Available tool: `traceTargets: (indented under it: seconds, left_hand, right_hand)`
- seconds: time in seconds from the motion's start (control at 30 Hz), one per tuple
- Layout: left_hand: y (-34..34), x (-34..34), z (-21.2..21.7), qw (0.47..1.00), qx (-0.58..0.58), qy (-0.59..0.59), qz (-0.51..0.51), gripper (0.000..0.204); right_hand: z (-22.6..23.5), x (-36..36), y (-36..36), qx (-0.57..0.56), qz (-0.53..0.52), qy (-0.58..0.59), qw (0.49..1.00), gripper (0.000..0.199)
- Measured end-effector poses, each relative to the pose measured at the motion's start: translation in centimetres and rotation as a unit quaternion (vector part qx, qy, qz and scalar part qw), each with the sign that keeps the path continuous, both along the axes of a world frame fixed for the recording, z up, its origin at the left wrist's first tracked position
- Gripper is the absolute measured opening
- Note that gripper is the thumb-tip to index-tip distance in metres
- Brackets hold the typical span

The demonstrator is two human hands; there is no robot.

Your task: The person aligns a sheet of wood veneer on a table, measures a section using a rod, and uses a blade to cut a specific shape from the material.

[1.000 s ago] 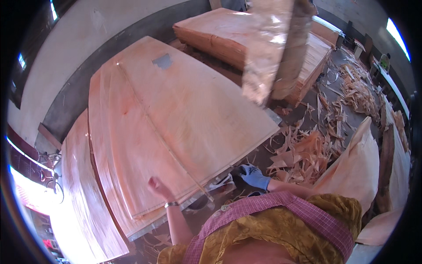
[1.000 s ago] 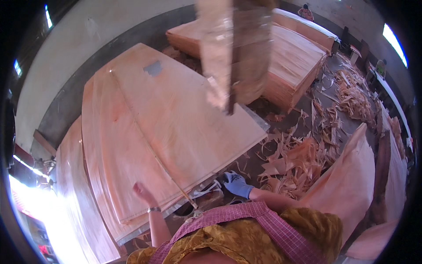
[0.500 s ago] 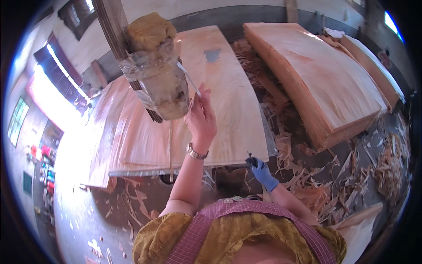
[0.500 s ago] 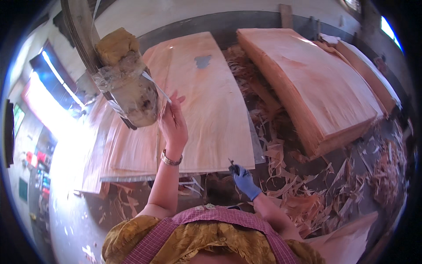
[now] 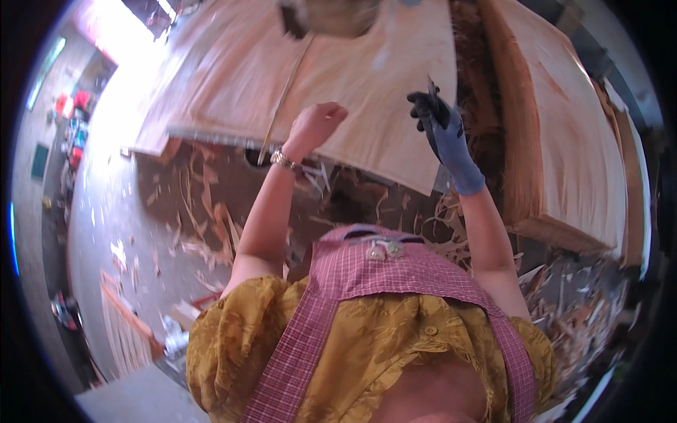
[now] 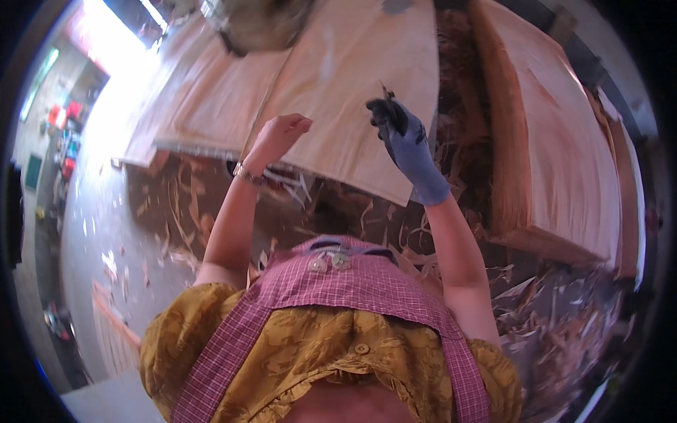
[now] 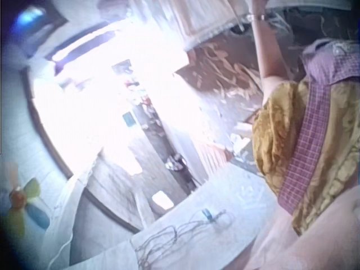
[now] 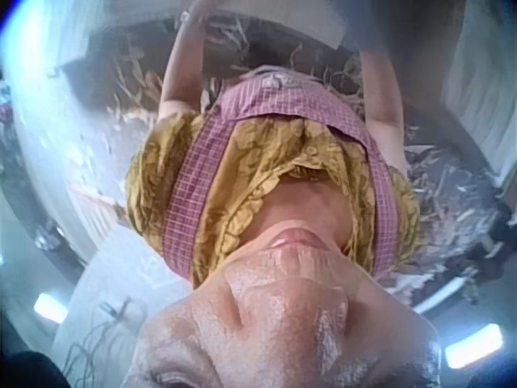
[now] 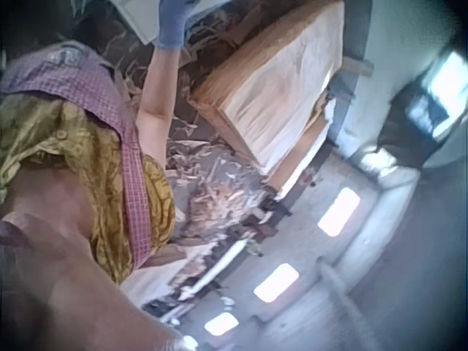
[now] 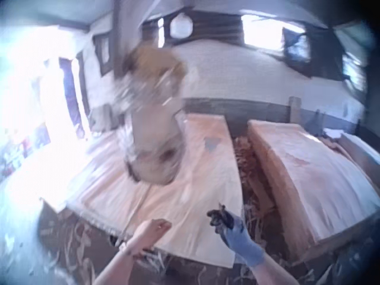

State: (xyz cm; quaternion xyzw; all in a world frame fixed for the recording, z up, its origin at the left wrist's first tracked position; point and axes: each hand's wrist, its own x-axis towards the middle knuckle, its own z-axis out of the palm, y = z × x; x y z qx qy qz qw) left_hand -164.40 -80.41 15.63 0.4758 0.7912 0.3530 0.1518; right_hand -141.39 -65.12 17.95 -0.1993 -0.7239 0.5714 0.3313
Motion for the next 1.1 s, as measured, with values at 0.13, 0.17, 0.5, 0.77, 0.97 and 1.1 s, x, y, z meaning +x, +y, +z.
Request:
traceTargets:
  seconds: [0.13,0.17,0.5,0.77,0.97,1.1]
  left_hand:
    - [-6.2,-5.1,-19.2,0.955,-0.164,-0.194,0.156,0.039]
    - [-6.8,-4.1,-21.7,0.936,-0.202,-0.237,0.165,0.039]
    - [-4.2,-4.3,-34.6,0.775,0.007,-0.171,0.609,0.052]
    - [-6.4,-9.0,-34.6,0.774,0.263,-0.326,0.475,0.041]
    - [-9.8,-12.4,-31.1,0.774,0.193,-0.521,0.305,0.029]
    - [-11.9,-12.7,-28.9,0.775,0.17,-0.524,0.311,0.027]
  right_hand:
    - [-9.6,1.7,-2.3,-0.086,0.086,-0.119,0.986,0.025]
    - [-11.0,2.7,-2.8,-0.094,0.105,-0.18,0.973,0.026]
    - [-20.1,4.0,-8.5,-0.098,0.252,-0.388,0.881,0.027]
    - [-20.9,-0.4,-9.9,-0.146,0.243,-0.431,0.857,0.027]
    - [-22.3,-4.1,-11.1,-0.113,0.265,-0.391,0.874,0.023]
    - [-22.8,-7.9,-12.4,-0.112,0.253,-0.303,0.912,0.024]
